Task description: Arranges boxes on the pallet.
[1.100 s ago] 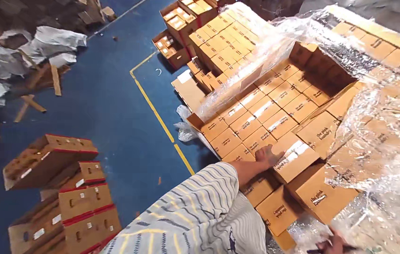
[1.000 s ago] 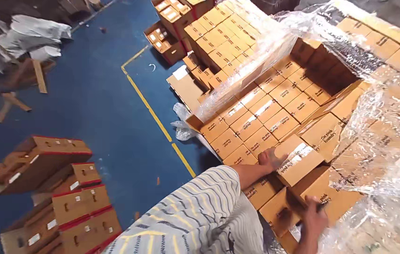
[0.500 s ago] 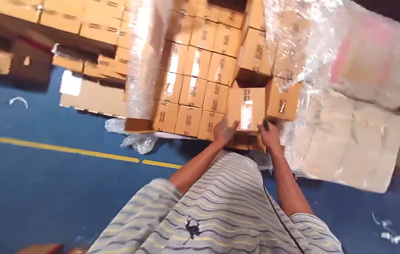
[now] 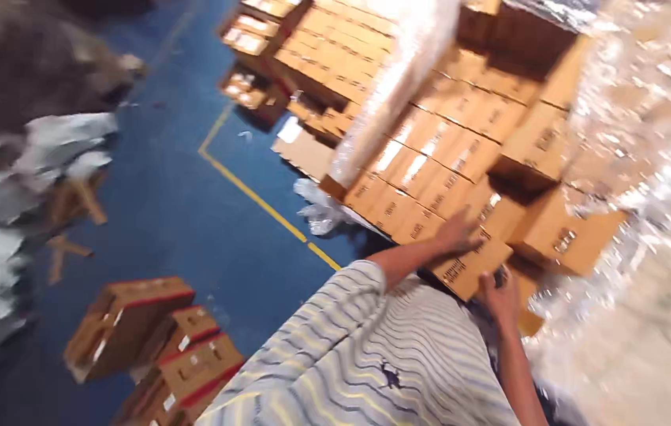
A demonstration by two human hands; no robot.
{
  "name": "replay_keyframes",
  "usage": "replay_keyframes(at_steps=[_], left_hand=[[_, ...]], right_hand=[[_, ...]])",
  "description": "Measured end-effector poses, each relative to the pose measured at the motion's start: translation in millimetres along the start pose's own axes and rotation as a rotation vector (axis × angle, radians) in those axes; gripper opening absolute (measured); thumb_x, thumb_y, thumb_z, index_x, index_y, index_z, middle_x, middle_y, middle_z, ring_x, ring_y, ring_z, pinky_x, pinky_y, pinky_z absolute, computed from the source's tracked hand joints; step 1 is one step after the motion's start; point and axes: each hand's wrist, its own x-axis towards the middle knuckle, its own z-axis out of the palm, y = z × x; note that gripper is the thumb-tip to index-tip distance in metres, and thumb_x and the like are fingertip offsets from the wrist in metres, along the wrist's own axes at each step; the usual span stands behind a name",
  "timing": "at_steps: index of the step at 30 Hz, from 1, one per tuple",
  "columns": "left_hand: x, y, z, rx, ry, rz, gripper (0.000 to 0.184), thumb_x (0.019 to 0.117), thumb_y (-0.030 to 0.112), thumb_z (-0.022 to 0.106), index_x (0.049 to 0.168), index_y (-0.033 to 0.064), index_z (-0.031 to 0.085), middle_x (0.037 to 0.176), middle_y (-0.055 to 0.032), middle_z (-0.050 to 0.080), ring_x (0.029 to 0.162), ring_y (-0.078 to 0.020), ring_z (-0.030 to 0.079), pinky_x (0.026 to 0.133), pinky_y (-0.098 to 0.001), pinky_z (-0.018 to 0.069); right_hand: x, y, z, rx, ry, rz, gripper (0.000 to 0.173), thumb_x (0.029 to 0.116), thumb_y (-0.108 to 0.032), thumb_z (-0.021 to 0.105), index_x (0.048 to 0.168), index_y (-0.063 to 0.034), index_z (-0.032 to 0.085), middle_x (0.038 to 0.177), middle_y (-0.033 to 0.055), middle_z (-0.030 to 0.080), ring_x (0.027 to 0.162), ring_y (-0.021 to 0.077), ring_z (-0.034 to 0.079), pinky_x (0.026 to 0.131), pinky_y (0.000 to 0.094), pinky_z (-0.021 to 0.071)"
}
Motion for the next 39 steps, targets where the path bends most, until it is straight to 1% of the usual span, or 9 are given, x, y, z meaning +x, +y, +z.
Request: replay_keyframes(at_steps=[3,6,12,16,21,25,28,35,39], left_hand=[[-2,2,17,-0.078,0.107,0.007,0.060,0.0983,0.057,0.055,0.147,0.0216,0.055,0.170,-0.0130,0.022,0.148,-0.0312,0.041,0.114,-0.0509,0.0448],[-22,0,32,-0.156,0.170,-0.027,0.055,0.0996,0.051,0.056,0.144,0.0187,0.058,0.168,-0.0139,0.026,0.148,-0.0313,0.040,0.114,-0.0508,0.0437],[-43,-12,46,-0.164,0.285,-0.034,0.052,0.1020,0.049,0.052,0.144,0.0191,0.058,0.167,-0.0133,0.028,0.146,-0.0310,0.042,0.112,-0.0486,0.0452],[-33,-17,48,-0.146,0.310,0.021,0.049,0.1029,0.047,0.050,0.140,0.0154,0.060,0.164,-0.0116,0.035,0.150,-0.0289,0.037,0.117,-0.0474,0.0400],[-35,-17,47,-0.131,0.295,0.053,0.049,0.1047,0.046,0.047,0.143,0.0173,0.058,0.164,-0.0121,0.035,0.151,-0.0312,0.033,0.119,-0.0502,0.0361],[-36,-17,44,-0.138,0.281,0.060,0.046,0.1051,0.045,0.046,0.139,0.0173,0.060,0.163,-0.0108,0.037,0.150,-0.0321,0.035,0.116,-0.0516,0.0399],[-36,-21,46,-0.177,0.253,0.058,0.046,0.1047,0.045,0.046,0.140,0.0177,0.058,0.163,-0.0095,0.037,0.151,-0.0326,0.033,0.118,-0.0542,0.0375],[-36,-24,36,-0.187,0.162,0.103,0.051,0.1048,0.046,0.046,0.145,0.0157,0.053,0.162,-0.0091,0.038,0.152,-0.0337,0.030,0.118,-0.0580,0.0346],[-34,-22,46,-0.177,0.138,0.163,0.053,0.1055,0.045,0.044,0.146,0.0126,0.052,0.163,-0.0101,0.037,0.153,-0.0322,0.030,0.122,-0.0527,0.0320]], right_hand=[[7,4,-8,-0.050,0.024,0.010,0.070,0.1001,-0.041,0.064,0.154,-0.0018,0.042,0.139,0.0313,0.058,0.127,0.0471,0.058,0.105,0.0674,0.0444],[14,2,-2,-0.099,0.053,0.029,0.069,0.0997,-0.041,0.065,0.152,-0.0021,0.043,0.134,0.0316,0.060,0.122,0.0490,0.060,0.102,0.0694,0.0453],[37,3,12,-0.279,0.090,-0.120,0.073,0.1003,-0.032,0.066,0.160,-0.0055,0.033,0.151,0.0307,0.048,0.130,0.0503,0.055,0.104,0.0699,0.0446],[58,11,3,-0.241,-0.004,-0.251,0.072,0.0965,-0.023,0.072,0.158,-0.0072,0.039,0.146,0.0284,0.055,0.132,0.0463,0.056,0.110,0.0678,0.0416],[72,13,-5,-0.198,-0.091,-0.211,0.070,0.0919,-0.022,0.077,0.152,-0.0036,0.046,0.137,0.0299,0.059,0.127,0.0444,0.058,0.107,0.0655,0.0435],[61,10,0,-0.161,-0.048,-0.167,0.074,0.0944,-0.019,0.073,0.158,-0.0049,0.038,0.147,0.0287,0.053,0.135,0.0431,0.053,0.112,0.0633,0.0403],[51,5,6,-0.138,-0.020,-0.143,0.077,0.0958,-0.017,0.070,0.161,-0.0037,0.032,0.156,0.0283,0.044,0.143,0.0430,0.046,0.117,0.0628,0.0352],[48,8,12,-0.128,0.050,-0.142,0.075,0.0944,-0.016,0.070,0.159,-0.0033,0.035,0.157,0.0271,0.044,0.143,0.0412,0.046,0.118,0.0605,0.0351],[30,20,14,-0.082,0.090,-0.106,0.076,0.0964,-0.018,0.068,0.161,-0.0042,0.031,0.159,0.0283,0.040,0.145,0.0417,0.043,0.118,0.0606,0.0338]])
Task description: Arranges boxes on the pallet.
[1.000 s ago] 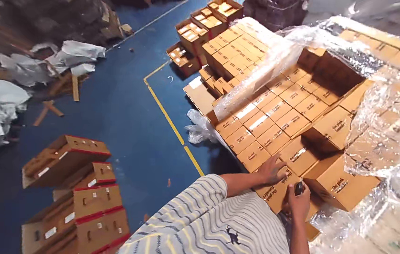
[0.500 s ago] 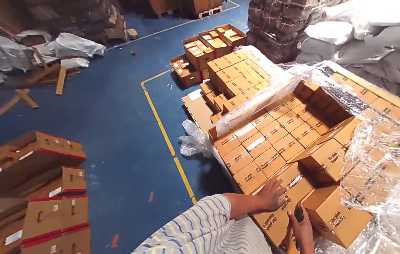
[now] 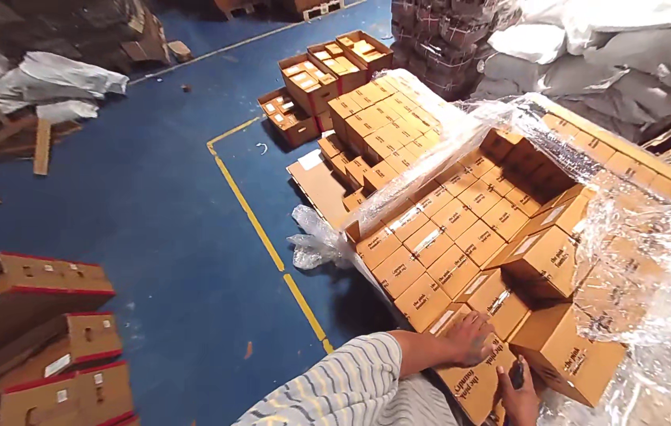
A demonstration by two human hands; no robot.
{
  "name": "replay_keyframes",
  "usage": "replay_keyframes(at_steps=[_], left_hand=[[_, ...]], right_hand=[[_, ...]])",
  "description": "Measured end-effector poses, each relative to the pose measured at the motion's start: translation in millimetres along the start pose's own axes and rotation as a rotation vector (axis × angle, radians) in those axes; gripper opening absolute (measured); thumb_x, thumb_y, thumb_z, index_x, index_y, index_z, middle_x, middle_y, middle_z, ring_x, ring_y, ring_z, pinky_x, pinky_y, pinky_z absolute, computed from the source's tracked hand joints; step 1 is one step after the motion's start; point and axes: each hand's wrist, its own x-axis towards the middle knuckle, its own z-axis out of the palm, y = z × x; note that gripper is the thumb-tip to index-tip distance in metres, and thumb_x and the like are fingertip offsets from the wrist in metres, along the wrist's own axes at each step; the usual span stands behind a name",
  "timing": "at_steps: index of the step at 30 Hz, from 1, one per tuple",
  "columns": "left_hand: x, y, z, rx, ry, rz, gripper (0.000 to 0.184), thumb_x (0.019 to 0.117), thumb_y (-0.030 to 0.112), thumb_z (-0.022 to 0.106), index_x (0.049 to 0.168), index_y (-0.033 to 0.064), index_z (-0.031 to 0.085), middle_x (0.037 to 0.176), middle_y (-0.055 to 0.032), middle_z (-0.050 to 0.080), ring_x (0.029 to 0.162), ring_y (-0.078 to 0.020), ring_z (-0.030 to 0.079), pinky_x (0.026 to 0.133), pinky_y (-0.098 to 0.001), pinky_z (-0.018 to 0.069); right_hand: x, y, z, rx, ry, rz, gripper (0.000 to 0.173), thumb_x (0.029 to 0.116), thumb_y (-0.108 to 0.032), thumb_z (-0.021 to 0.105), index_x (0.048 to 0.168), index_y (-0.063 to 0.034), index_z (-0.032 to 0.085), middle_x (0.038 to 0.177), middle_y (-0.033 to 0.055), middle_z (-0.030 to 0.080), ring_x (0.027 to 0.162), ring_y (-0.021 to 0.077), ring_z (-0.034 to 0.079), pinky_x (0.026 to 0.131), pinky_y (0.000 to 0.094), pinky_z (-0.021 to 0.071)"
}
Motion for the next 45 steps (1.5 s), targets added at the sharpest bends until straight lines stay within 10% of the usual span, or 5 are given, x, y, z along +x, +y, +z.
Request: replay_keyframes(at_steps=[35,40,42,44,45], left_hand=[[-6,17,9,0.081,0.152,-0.093,0.050,0.1037,0.043,0.050,0.142,0.0122,0.056,0.158,-0.0072,0.045,0.147,-0.0245,0.041,0.115,-0.0455,0.0434],[-15,22,-4,-0.398,0.211,-0.361,0.080,0.0973,0.037,0.066,0.163,0.0148,0.027,0.167,-0.0130,0.029,0.149,-0.0295,0.040,0.118,-0.0533,0.0403],[-29,9,-4,-0.645,0.163,-0.531,0.090,0.0987,0.044,0.065,0.165,0.0104,0.014,0.163,-0.0226,0.034,0.148,-0.0357,0.040,0.120,-0.0540,0.0372],[-45,-7,3,-0.787,0.039,-0.603,0.083,0.1023,0.055,0.054,0.161,0.0047,0.025,0.161,-0.0242,0.037,0.149,-0.0361,0.038,0.121,-0.0553,0.0318],[-52,-15,8,-0.844,0.001,-0.590,0.081,0.1035,0.056,0.050,0.161,0.0041,0.027,0.162,-0.0231,0.035,0.150,-0.0349,0.036,0.122,-0.0550,0.0298]], right_hand=[[12,29,-3,0.054,-0.116,-0.098,0.076,0.0999,-0.033,0.066,0.164,-0.0171,0.028,0.157,0.0231,0.046,0.137,0.0461,0.051,0.109,0.0702,0.0399],[9,44,2,0.294,-0.070,-0.019,0.098,0.0942,-0.043,0.072,0.165,-0.0062,0.015,0.167,0.0265,0.025,0.152,0.0408,0.033,0.122,0.0605,0.0293],[3,46,7,0.311,-0.064,0.139,0.080,0.0959,-0.052,0.068,0.154,-0.0040,0.043,0.143,0.0225,0.057,0.127,0.0293,0.059,0.105,0.0527,0.0488],[0,49,23,0.376,-0.050,0.259,0.068,0.0977,-0.065,0.056,0.124,-0.0026,0.063,0.091,0.0127,0.066,0.074,0.0177,0.064,0.063,0.0414,0.0541],[-5,49,26,0.466,-0.065,0.287,0.072,0.0989,-0.065,0.053,0.128,-0.0008,0.062,0.101,0.0172,0.069,0.086,0.0221,0.067,0.076,0.0464,0.0563]])
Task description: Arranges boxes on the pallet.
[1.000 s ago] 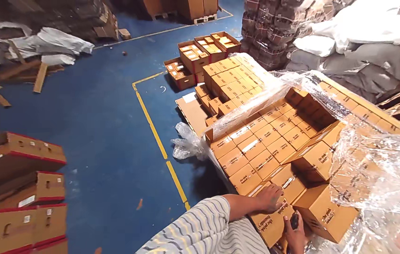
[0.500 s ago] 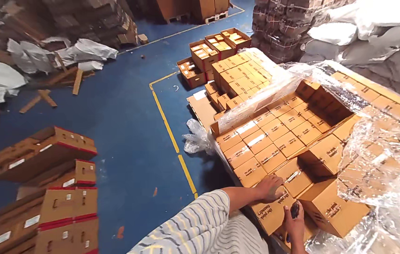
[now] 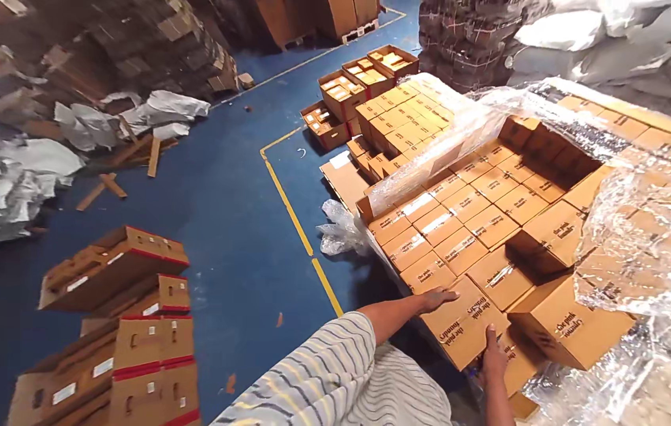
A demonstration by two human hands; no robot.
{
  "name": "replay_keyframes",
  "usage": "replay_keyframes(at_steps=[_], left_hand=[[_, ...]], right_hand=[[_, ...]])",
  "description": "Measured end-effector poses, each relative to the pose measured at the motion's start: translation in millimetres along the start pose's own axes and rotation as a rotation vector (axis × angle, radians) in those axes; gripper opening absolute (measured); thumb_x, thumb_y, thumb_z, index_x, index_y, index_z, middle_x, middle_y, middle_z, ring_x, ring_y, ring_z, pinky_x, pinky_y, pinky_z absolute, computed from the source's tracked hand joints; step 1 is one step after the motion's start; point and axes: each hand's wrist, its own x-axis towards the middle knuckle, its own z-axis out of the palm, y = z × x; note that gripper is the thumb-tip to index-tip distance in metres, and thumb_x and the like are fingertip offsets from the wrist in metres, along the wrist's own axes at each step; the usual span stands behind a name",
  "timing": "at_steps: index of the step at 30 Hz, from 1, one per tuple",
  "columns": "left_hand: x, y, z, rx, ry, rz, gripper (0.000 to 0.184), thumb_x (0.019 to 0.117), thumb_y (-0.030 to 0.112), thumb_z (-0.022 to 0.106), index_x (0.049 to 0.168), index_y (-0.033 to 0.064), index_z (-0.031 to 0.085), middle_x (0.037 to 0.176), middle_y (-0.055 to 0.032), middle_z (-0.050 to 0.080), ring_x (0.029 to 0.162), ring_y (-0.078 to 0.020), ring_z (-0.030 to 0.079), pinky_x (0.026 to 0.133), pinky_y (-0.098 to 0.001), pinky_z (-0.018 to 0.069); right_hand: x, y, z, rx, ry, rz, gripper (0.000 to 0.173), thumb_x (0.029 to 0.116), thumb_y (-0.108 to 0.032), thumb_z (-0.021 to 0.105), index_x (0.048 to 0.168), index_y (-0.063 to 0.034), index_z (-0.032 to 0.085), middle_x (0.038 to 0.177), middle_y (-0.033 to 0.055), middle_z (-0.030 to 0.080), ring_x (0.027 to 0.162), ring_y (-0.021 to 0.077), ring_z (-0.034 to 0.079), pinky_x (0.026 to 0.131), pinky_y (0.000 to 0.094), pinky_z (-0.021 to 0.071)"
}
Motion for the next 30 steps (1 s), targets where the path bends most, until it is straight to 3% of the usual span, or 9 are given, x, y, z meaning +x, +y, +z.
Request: replay_keyframes(at_steps=[1,3,5,8,13,18,23,27,30], left_hand=[[-1,-9,-2,-0.036,-0.031,0.009,0.081,0.1041,0.056,0.048,0.161,0.0041,0.025,0.164,-0.0224,0.032,0.151,-0.0342,0.034,0.123,-0.0549,0.0283],[-5,-18,-5,-0.096,-0.044,0.033,0.082,0.1038,0.054,0.050,0.163,0.0053,0.020,0.167,-0.0215,0.026,0.153,-0.0340,0.029,0.124,-0.0554,0.0263],[-11,-19,-12,-0.145,-0.057,0.053,0.084,0.1033,0.051,0.052,0.164,0.0068,0.016,0.169,-0.0208,0.021,0.155,-0.0339,0.025,0.125,-0.0558,0.0240],[-23,-21,-44,-0.174,-0.111,0.089,0.083,0.1045,0.047,0.052,0.165,0.0057,0.011,0.169,-0.0214,0.018,0.156,-0.0341,0.022,0.126,-0.0550,0.0207],[-58,-38,-128,-0.106,-0.119,0.055,0.089,0.1018,0.048,0.058,0.165,0.0082,0.010,0.169,-0.0222,0.019,0.156,-0.0366,0.022,0.125,-0.0588,0.0202],[-90,-48,-194,-0.042,-0.092,-0.038,0.099,0.0953,0.055,0.064,0.166,0.0114,0.011,0.168,-0.0270,0.016,0.155,-0.0458,0.019,0.122,-0.0654,0.0205],[-101,-36,-229,-0.043,-0.071,-0.031,0.099,0.0936,0.055,0.066,0.166,0.0151,0.012,0.168,-0.0260,0.017,0.155,-0.0460,0.018,0.122,-0.0660,0.0207],[-95,0,-254,0.060,-0.102,0.014,0.098,0.0961,0.057,0.062,0.166,0.0146,0.009,0.166,-0.0281,0.020,0.154,-0.0463,0.022,0.122,-0.0654,0.0224],[-73,33,-264,-0.016,-0.088,0.076,0.096,0.0971,0.045,0.067,0.166,0.0143,0.008,0.164,-0.0279,0.027,0.149,-0.0435,0.034,0.120,-0.0607,0.0319]], right_hand=[[-4,2,5,0.078,0.000,-0.004,0.074,0.1000,-0.066,0.050,0.135,-0.0008,0.059,0.117,0.0196,0.069,0.103,0.0244,0.068,0.091,0.0491,0.0562],[-11,5,18,0.196,0.055,-0.024,0.076,0.1017,-0.066,0.046,0.142,-0.0021,0.054,0.129,0.0195,0.066,0.115,0.0245,0.066,0.100,0.0487,0.0543],[-19,2,28,0.261,0.046,-0.011,0.071,0.1034,-0.064,0.044,0.144,-0.0063,0.052,0.129,0.0158,0.066,0.113,0.0222,0.067,0.096,0.0477,0.0567],[-46,-11,46,0.265,-0.116,0.015,0.064,0.1045,-0.062,0.040,0.147,-0.0151,0.049,0.129,0.0085,0.066,0.111,0.0181,0.067,0.091,0.0460,0.0589],[-99,-13,123,0.238,-0.157,0.055,0.065,0.1040,-0.063,0.042,0.149,-0.0162,0.047,0.131,0.0098,0.066,0.114,0.0208,0.067,0.092,0.0478,0.0595],[-129,-13,186,0.290,-0.154,0.079,0.061,0.1042,-0.060,0.044,0.146,-0.0161,0.050,0.128,0.0096,0.068,0.112,0.0210,0.069,0.090,0.0476,0.0609],[-126,-35,216,0.285,-0.184,0.114,0.061,0.1035,-0.061,0.046,0.143,-0.0150,0.054,0.124,0.0107,0.070,0.110,0.0228,0.070,0.090,0.0491,0.0609],[-111,-62,236,0.327,-0.192,0.099,0.061,0.1026,-0.061,0.047,0.143,-0.0161,0.054,0.125,0.0101,0.070,0.111,0.0239,0.070,0.091,0.0507,0.0601],[-82,-87,249,0.373,-0.200,0.074,0.058,0.1041,-0.059,0.045,0.142,-0.0154,0.053,0.124,0.0105,0.069,0.109,0.0240,0.070,0.090,0.0513,0.0602]])
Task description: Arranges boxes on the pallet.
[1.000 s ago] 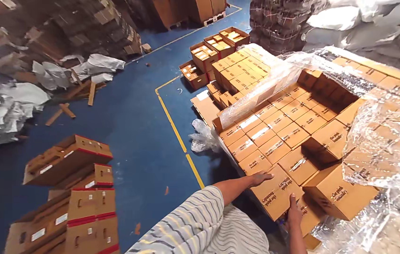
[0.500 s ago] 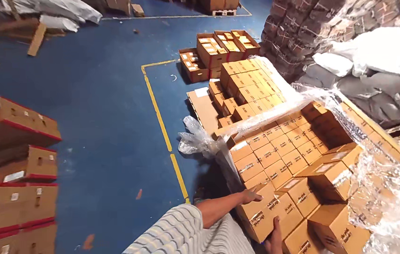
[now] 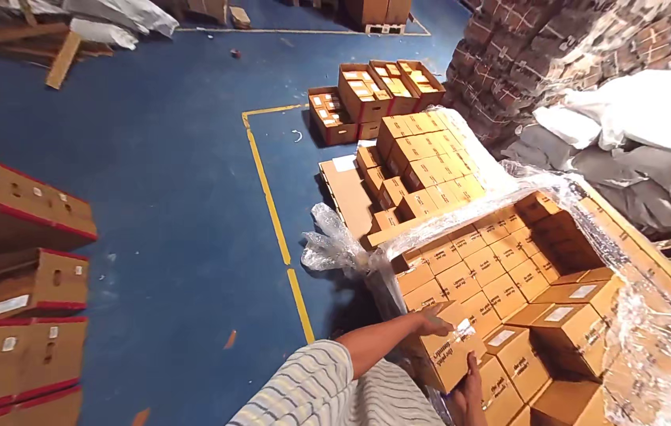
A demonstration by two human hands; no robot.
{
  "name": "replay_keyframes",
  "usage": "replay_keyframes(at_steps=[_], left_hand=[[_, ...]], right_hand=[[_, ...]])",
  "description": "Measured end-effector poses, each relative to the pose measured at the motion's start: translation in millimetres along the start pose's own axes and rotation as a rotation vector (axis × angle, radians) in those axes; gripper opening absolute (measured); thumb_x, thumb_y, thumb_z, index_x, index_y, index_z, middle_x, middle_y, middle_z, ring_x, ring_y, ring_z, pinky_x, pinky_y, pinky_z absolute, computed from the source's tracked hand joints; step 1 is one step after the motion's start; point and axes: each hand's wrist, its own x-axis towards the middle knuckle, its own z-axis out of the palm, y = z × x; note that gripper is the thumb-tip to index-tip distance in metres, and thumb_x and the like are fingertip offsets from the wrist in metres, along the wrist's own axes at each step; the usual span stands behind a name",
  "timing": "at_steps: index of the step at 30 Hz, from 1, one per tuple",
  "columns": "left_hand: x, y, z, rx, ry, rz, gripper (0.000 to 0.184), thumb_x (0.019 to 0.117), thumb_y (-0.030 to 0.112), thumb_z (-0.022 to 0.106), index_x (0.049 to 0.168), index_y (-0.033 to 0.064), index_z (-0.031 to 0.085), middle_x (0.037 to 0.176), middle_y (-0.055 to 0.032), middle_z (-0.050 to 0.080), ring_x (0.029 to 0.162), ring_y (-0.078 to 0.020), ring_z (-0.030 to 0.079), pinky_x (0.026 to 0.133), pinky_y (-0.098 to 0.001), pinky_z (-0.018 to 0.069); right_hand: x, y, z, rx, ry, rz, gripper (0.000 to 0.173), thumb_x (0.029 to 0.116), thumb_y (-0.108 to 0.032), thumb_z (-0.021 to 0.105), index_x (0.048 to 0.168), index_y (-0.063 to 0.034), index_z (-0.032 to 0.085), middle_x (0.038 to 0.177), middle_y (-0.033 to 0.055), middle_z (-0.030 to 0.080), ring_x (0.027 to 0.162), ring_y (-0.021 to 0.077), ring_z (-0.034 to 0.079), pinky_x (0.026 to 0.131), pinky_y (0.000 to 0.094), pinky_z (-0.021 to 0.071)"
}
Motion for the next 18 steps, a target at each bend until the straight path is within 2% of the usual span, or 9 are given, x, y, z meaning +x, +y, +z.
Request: replay_keyframes(at_steps=[2,3,5,6,8,11,12,14,18], left_hand=[[21,12,-6,-0.083,0.018,0.033,0.097,0.0964,0.035,0.071,0.166,0.0134,0.007,0.164,-0.0264,0.028,0.149,-0.0417,0.036,0.119,-0.0586,0.0344],[30,15,-11,-0.040,0.037,0.040,0.098,0.0958,0.036,0.072,0.166,0.0110,0.008,0.164,-0.0262,0.027,0.150,-0.0408,0.034,0.121,-0.0578,0.0324],[49,13,-19,0.175,0.120,0.020,0.099,0.0921,0.045,0.074,0.164,0.0063,0.018,0.161,-0.0295,0.032,0.148,-0.0443,0.036,0.120,-0.0608,0.0322],[59,8,-19,0.292,0.155,-0.038,0.102,0.0901,0.049,0.074,0.164,0.0072,0.018,0.161,-0.0289,0.032,0.146,-0.0451,0.038,0.118,-0.0628,0.0334],[70,-11,-13,0.498,0.201,-0.183,0.106,0.0890,0.050,0.071,0.165,0.0075,0.011,0.164,-0.0241,0.029,0.148,-0.0440,0.035,0.116,-0.0679,0.0318],[68,-49,5,0.704,0.220,-0.265,0.106,0.0853,0.041,0.075,0.166,0.0140,0.012,0.173,-0.0146,0.000,0.156,-0.0435,0.013,0.114,-0.0735,0.0261],[70,-57,7,0.728,0.230,-0.253,0.110,0.0827,0.040,0.078,0.166,0.0165,0.011,0.173,-0.0129,-0.004,0.157,-0.0427,0.010,0.114,-0.0726,0.0273],[77,-59,3,0.709,0.215,-0.252,0.112,0.0821,0.037,0.079,0.167,0.0191,0.008,0.173,-0.0141,-0.003,0.155,-0.0444,0.017,0.113,-0.0697,0.0327],[88,-34,-17,0.661,0.125,-0.294,0.107,0.0859,0.038,0.074,0.167,0.0190,0.006,0.170,-0.0235,0.009,0.138,-0.0514,0.044,0.105,-0.0686,0.0440]], right_hand=[[23,-8,7,-0.009,-0.007,-0.016,0.055,0.1045,-0.056,0.046,0.141,-0.0151,0.053,0.121,0.0092,0.070,0.105,0.0210,0.070,0.086,0.0480,0.0610],[35,-9,12,-0.044,0.011,-0.002,0.052,0.1040,-0.055,0.048,0.137,-0.0160,0.055,0.114,0.0065,0.070,0.097,0.0171,0.070,0.080,0.0432,0.0610],[66,0,23,-0.157,0.084,0.068,0.039,0.1029,-0.051,0.054,0.116,-0.0150,0.058,0.080,-0.0004,0.060,0.060,0.0080,0.055,0.051,0.0293,0.0480],[79,6,27,-0.229,0.099,0.122,0.034,0.1035,-0.046,0.056,0.108,-0.0123,0.058,0.071,-0.0005,0.053,0.051,0.0079,0.046,0.045,0.0274,0.0415],[100,26,31,-0.448,0.104,0.216,0.034,0.1033,-0.039,0.059,0.107,-0.0052,0.060,0.072,0.0043,0.052,0.052,0.0121,0.045,0.047,0.0312,0.0420],[112,50,33,-0.655,0.175,0.242,0.051,0.1021,-0.038,0.064,0.123,0.0075,0.060,0.099,0.0235,0.063,0.082,0.0300,0.059,0.075,0.0503,0.0511],[116,51,33,-0.676,0.183,0.230,0.052,0.1009,-0.036,0.067,0.125,0.0085,0.059,0.103,0.0256,0.064,0.086,0.0321,0.061,0.078,0.0521,0.0516],[124,50,28,-0.700,0.189,0.241,0.049,0.0984,-0.035,0.071,0.121,0.0073,0.061,0.094,0.0212,0.063,0.078,0.0277,0.058,0.071,0.0479,0.0506],[132,39,21,-0.727,0.134,0.340,0.047,0.0974,-0.033,0.072,0.122,0.0053,0.060,0.086,0.0156,0.060,0.068,0.0218,0.054,0.063,0.0421,0.0489]])
